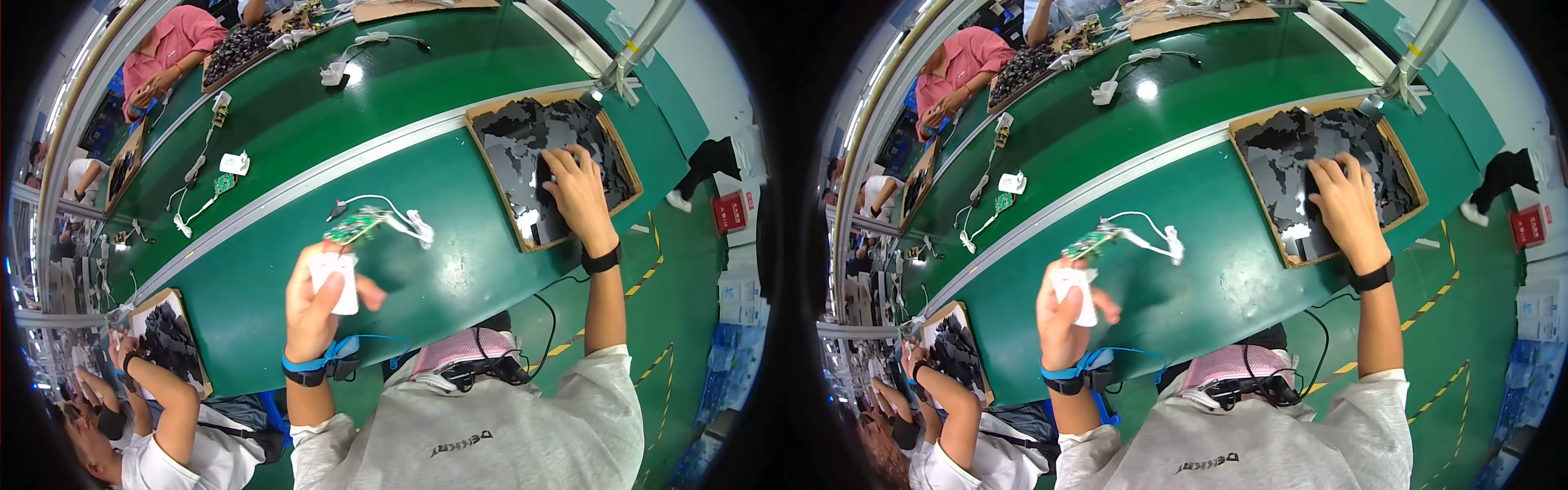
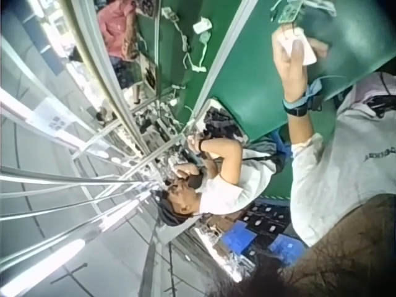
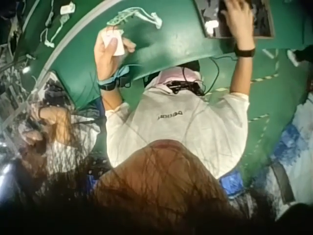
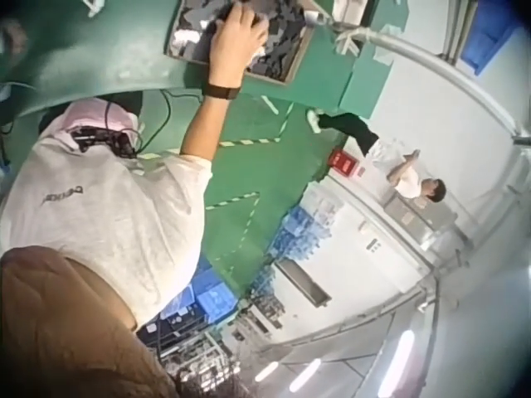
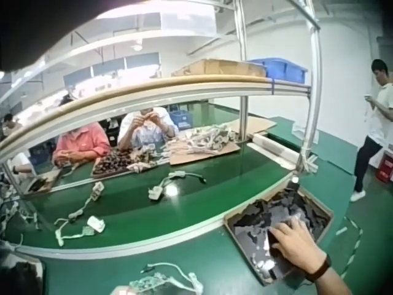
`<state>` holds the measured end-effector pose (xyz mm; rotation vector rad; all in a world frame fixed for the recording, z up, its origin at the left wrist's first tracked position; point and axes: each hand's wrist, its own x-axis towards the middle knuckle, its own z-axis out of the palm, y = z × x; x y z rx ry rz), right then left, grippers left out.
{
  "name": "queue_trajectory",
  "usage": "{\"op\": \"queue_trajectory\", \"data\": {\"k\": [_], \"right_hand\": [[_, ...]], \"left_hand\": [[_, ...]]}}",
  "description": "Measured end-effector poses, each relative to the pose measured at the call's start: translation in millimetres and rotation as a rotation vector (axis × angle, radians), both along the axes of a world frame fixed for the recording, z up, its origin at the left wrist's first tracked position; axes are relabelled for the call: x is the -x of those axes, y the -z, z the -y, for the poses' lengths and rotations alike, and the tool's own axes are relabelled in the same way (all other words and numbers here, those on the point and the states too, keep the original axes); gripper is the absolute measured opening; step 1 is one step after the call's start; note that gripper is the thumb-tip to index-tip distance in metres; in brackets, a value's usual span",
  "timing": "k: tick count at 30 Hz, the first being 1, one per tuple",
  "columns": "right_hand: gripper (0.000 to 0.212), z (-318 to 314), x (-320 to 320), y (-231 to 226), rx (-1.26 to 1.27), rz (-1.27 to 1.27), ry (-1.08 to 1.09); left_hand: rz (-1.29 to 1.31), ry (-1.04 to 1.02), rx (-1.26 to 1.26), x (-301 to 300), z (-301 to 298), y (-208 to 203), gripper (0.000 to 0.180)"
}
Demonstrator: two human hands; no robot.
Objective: The person places a black foam piece into a white charger housing, inserts a circuit board with an attached cable, and presses the components together. This assembly process is then repeated for a second charger.
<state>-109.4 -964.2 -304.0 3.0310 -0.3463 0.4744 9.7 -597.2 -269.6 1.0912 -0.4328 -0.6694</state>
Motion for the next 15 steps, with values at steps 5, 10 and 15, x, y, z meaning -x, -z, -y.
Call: {"op": "queue_trajectory", "data": {"k": [5, 10, 15], "right_hand": [[0.050, 7.6, 2.6, 10.1, -0.159, -0.049, -0.052], [0.048, 17.7, -5.6, 6.6, -0.221, -0.044, 0.008], [0.039, 29.0, -8.1, 5.8, -0.250, -0.050, -0.016]], "left_hand": [[0.014, 0.011, -0.172, -4.3, 25.4, 14.5, 0.037], [-0.047, 0.035, -0.068, -7.9, 38.1, 16.5, 0.041], [-0.051, -0.086, 0.152, -9.8, 36.8, 21.5, 0.043]]}}
